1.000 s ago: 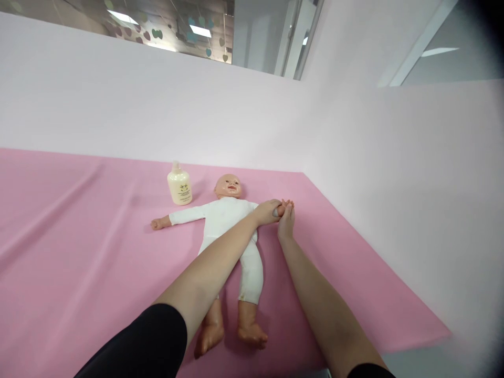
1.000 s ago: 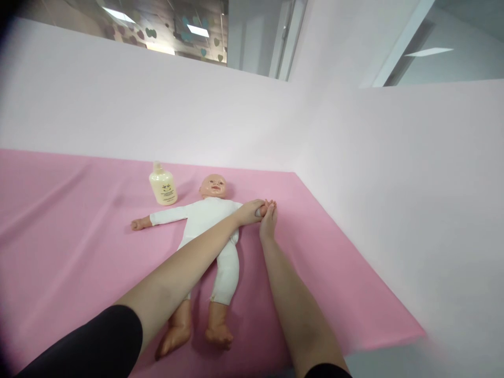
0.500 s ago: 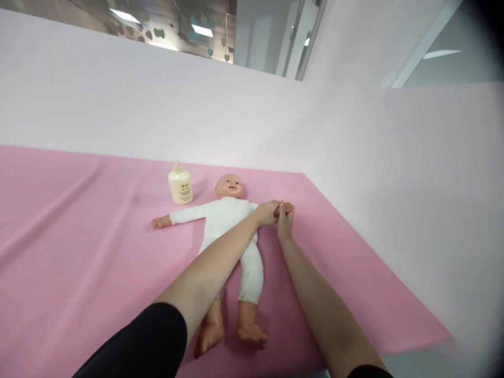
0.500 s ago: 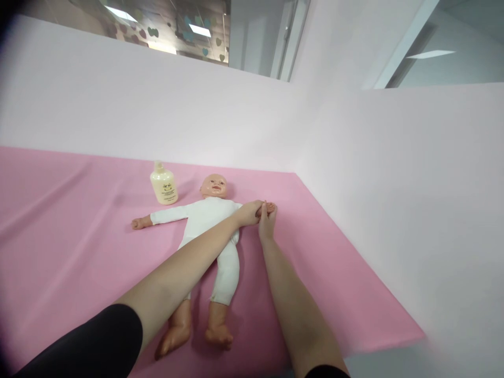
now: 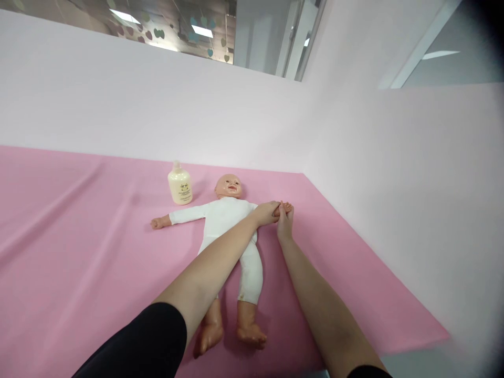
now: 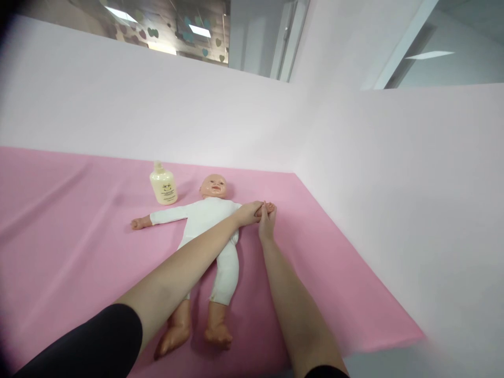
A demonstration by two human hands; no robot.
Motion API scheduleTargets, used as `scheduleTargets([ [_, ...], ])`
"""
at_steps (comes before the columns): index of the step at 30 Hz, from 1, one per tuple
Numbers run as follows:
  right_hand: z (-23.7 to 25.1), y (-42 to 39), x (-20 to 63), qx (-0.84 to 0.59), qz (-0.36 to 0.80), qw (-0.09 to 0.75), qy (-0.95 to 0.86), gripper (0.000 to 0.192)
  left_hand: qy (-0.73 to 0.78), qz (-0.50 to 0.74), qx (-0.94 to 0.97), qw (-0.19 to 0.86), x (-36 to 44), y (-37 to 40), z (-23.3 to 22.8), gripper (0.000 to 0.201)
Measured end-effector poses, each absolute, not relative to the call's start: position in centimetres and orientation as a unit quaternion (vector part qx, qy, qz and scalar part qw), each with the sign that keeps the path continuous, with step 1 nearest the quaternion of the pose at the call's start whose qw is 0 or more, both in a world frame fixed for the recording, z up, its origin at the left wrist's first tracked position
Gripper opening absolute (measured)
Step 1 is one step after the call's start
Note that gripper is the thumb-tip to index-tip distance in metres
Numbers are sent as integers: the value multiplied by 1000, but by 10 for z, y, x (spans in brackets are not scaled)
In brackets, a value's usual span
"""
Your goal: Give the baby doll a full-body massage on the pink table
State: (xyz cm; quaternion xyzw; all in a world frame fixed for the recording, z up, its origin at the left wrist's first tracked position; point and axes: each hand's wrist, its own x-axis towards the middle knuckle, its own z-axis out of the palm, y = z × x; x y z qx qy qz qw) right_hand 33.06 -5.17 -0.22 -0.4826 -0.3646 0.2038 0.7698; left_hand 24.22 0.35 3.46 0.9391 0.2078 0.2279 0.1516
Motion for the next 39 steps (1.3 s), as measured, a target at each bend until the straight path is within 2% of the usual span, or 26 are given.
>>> scheduleTargets([
  [6, 2, -52, 329, -493, 223, 778, -319, 37, 206, 204, 949, 122, 245, 5, 30, 33],
  [15, 2, -54, 328, -475, 194, 767, -385, 44, 204, 256, 935, 133, 246, 6, 28, 31],
  [19, 6, -56, 326, -497, 211, 765, -350, 37, 201, 254, 942, 89, 251, 8, 21, 39],
  [29, 3, -53, 329, -510, 180, 768, -344, 41, 200, 247, 946, 65, 251, 4, 22, 64],
  [34, 2, -53, 328, -479, 205, 767, -373, 40, 190, 253, 946, 73, 250, 6, 24, 57],
  [39, 6, -58, 327, -494, 149, 760, -394, 46, 184, 260, 943, 95, 249, 7, 25, 55],
])
